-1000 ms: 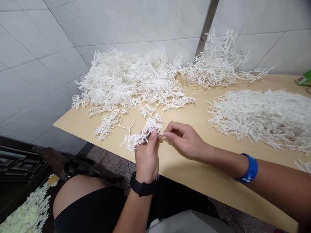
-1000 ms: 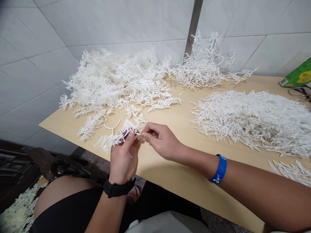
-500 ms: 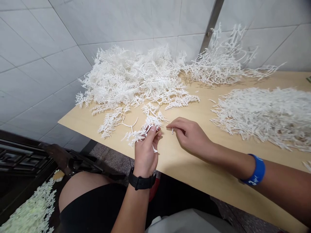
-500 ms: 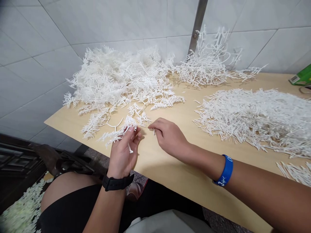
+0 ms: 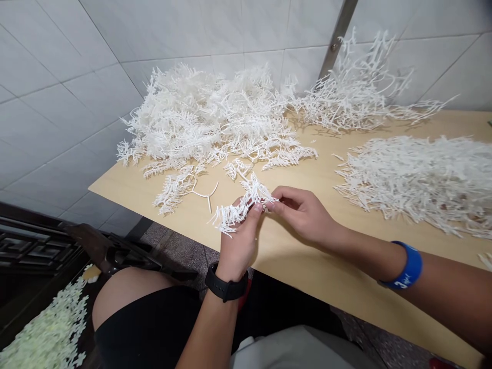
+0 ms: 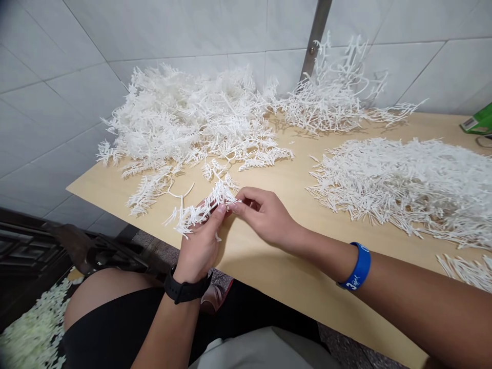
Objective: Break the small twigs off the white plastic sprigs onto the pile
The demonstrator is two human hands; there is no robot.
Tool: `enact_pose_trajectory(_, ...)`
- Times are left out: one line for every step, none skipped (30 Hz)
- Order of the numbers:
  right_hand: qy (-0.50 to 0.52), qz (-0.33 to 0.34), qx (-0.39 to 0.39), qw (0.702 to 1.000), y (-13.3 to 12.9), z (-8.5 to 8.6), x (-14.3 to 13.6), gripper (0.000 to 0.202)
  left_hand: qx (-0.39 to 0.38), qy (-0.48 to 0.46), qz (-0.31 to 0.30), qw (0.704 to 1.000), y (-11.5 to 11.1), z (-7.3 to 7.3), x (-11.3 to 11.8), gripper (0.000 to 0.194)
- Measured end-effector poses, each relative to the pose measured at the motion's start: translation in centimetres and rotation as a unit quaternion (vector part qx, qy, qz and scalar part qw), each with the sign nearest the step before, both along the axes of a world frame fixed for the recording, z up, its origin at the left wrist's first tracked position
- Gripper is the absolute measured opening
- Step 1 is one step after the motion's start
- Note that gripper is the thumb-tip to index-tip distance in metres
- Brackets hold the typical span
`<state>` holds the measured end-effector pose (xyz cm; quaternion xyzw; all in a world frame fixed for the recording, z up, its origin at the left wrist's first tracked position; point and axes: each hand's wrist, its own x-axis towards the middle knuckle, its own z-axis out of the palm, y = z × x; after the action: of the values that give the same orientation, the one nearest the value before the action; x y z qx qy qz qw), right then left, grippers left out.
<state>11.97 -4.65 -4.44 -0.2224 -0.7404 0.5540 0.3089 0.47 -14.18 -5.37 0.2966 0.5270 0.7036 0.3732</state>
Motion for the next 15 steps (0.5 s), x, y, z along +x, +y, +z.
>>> enact_pose_trajectory(0.009,0.014,-0.024,1.000,0.03,-0.01,-0.05,0.033,-0.001,0.000,-0.001,1.000,-0.02,-0.15,-0.11,0.028)
enact_pose_trajectory(0.018,0.026,-0.049,0.998,0.04,0.01,-0.11,0.035,-0.004,-0.004,-0.004,1.000,-0.05,-0.29,-0.24,0.029)
enact_pose_trajectory(0.026,0.038,-0.074,0.996,0.05,0.05,-0.18,0.036,-0.008,-0.010,-0.011,1.000,-0.07,-0.41,-0.36,0.030)
enact_pose_trajectory(0.032,0.048,-0.099,0.993,0.04,0.10,-0.25,0.037,-0.011,-0.018,-0.018,1.000,-0.09,-0.51,-0.47,0.032)
enact_pose_trajectory(0.038,0.056,-0.122,0.990,0.02,0.15,-0.32,0.037,-0.015,-0.027,-0.027,0.999,-0.11,-0.59,-0.57,0.032)
enact_pose_trajectory(0.043,0.062,-0.141,0.987,0.00,0.18,-0.39,0.038,-0.018,-0.036,-0.036,0.999,-0.13,-0.64,-0.66,0.033)
enact_pose_trajectory(0.047,0.066,-0.154,0.985,-0.03,0.20,-0.44,0.038,-0.021,-0.045,-0.044,0.998,-0.15,-0.68,-0.72,0.033)
enact_pose_trajectory(0.049,0.069,-0.160,0.983,-0.06,0.21,-0.48,0.038,-0.024,-0.052,-0.051,0.997,-0.17,-0.72,-0.77,0.033)
enact_pose_trajectory(0.050,0.071,-0.161,0.983,-0.10,0.21,-0.50,0.038,-0.027,-0.058,-0.056,0.996,-0.19,-0.76,-0.81,0.033)
enact_pose_trajectory(0.049,0.069,-0.155,0.984,-0.13,0.21,-0.50,0.037,-0.030,-0.060,-0.061,0.996,-0.20,-0.81,-0.84,0.033)
enact_pose_trajectory(0.047,0.065,-0.145,0.986,-0.16,0.21,-0.49,0.037,-0.033,-0.059,-0.063,0.996,-0.21,-0.86,-0.87,0.033)
enact_pose_trajectory(0.043,0.058,-0.129,0.989,-0.17,0.20,-0.46,0.036,-0.036,-0.055,-0.064,0.996,-0.21,-0.93,-0.89,0.033)
enact_pose_trajectory(0.038,0.050,-0.110,0.992,-0.14,0.20,-0.42,0.036,-0.038,-0.049,-0.064,0.996,-0.21,-1.00,-0.90,0.033)
enact_pose_trajectory(0.030,0.041,-0.087,0.995,-0.08,0.20,-0.38,0.035,-0.040,-0.042,-0.064,0.996,-0.21,-1.06,-0.92,0.034)
enact_pose_trajectory(0.021,0.035,-0.062,0.997,0.01,0.19,-0.33,0.035,-0.041,-0.035,-0.064,0.996,-0.20,-1.12,-0.93,0.035)
